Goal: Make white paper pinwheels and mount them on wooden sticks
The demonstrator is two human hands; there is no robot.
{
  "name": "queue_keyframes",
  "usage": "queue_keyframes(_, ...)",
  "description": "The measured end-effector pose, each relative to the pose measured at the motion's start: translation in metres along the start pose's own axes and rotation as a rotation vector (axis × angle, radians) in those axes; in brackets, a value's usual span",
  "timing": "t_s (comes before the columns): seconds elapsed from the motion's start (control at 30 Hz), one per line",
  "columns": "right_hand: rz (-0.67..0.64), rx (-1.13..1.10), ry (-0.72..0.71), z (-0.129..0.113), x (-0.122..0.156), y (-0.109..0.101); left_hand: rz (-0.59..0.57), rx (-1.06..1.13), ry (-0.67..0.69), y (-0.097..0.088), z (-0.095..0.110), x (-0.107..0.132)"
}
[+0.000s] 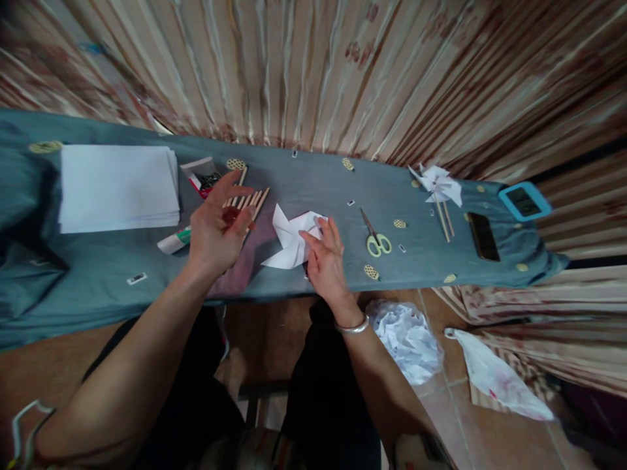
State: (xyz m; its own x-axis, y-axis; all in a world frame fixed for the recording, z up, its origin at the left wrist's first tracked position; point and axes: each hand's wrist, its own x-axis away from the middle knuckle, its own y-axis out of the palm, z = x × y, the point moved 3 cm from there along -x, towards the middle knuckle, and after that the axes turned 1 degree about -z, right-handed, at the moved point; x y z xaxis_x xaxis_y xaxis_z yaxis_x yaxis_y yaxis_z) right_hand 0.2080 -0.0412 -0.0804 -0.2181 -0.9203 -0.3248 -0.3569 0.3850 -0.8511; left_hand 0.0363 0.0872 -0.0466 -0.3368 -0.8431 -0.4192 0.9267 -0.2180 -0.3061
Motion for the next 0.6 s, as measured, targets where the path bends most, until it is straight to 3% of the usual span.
queue_keyframes(0.3, -0.09, 0.246, -0.078, -0.019, 0.0, 0.004, -0.02, -0.003, 0.033, 0.0, 0.003, 0.001)
queue_keyframes(0.6, -0.023, 0.154, -0.004, -0.011, -0.002, 0.004, -0.062, -0.037, 0.039, -0.006, 0.003, 0.006)
